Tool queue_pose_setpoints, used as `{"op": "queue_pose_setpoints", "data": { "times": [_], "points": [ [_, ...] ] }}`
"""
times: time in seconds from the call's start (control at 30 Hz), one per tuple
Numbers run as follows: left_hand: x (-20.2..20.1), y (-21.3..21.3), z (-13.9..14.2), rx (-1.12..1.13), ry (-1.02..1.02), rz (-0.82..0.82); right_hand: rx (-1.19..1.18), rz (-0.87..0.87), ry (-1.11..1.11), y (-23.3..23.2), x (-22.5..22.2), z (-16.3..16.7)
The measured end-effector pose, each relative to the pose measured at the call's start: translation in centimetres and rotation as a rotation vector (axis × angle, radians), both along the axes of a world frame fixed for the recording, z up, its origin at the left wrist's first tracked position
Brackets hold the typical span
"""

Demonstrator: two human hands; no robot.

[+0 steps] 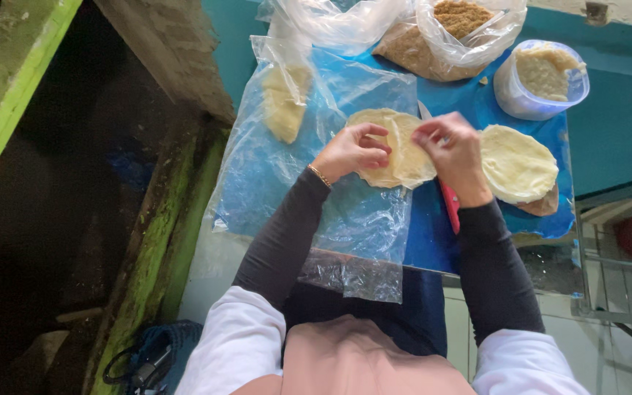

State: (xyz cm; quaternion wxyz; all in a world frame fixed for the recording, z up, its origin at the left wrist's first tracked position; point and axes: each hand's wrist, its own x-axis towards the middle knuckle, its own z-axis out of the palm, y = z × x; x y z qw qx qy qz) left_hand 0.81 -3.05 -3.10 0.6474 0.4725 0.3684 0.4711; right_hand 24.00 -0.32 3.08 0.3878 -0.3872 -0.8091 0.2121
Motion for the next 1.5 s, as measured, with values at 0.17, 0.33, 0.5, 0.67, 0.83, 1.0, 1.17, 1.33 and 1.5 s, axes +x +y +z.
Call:
{"op": "queue_pose_setpoints", "data": {
  "times": [0.17,0.33,0.5,0.67,0.83,1.0,1.17,1.33,1.5],
  "points": [
    [0.2,-0.7,0.6,0.088,0.246,0.060,-0.174,0.038,-0.251,-0.9,0.9,0.6],
    [0.3,-0.8,0.5,0.113,0.248,0.085,-0.258,0.130,-0.233,-1.4,0.3,0.3],
    [0.2,-0.6,0.7,0.103,0.147,0.062,-0.183,0.066,-0.178,-1.9,-1.2,-0.5],
    [0.3,-0.7,0.9,0.206,0.226,0.116,-0.221,0.111,-0.039,-1.0,-1.0,-1.5],
    [0.5,-0.7,1.1,0.279,0.173,0.151,-0.639,0.085,0.274,0.1,0.1,-1.9],
    [0.9,-0.5,1.0,0.174,0.096,0.179,-0.772,0.178,0.506,0.2,0.3,-1.6],
    [1.8,-0.3,0.8,0.133,0.152,0.236,-0.680,0.177,0.397,-0.1,-0.5,-1.7],
    [1.8,-0.4,0.8,0.142,0.158,0.239,-0.644,0.273,0.486,-0.1,-0.2,-1.7],
    [2.5,-0.3,0.1,0.295,0.219,0.232,-0.483,0.308,0.361,-0.5,-1.5,-2.4]
  ]
}}
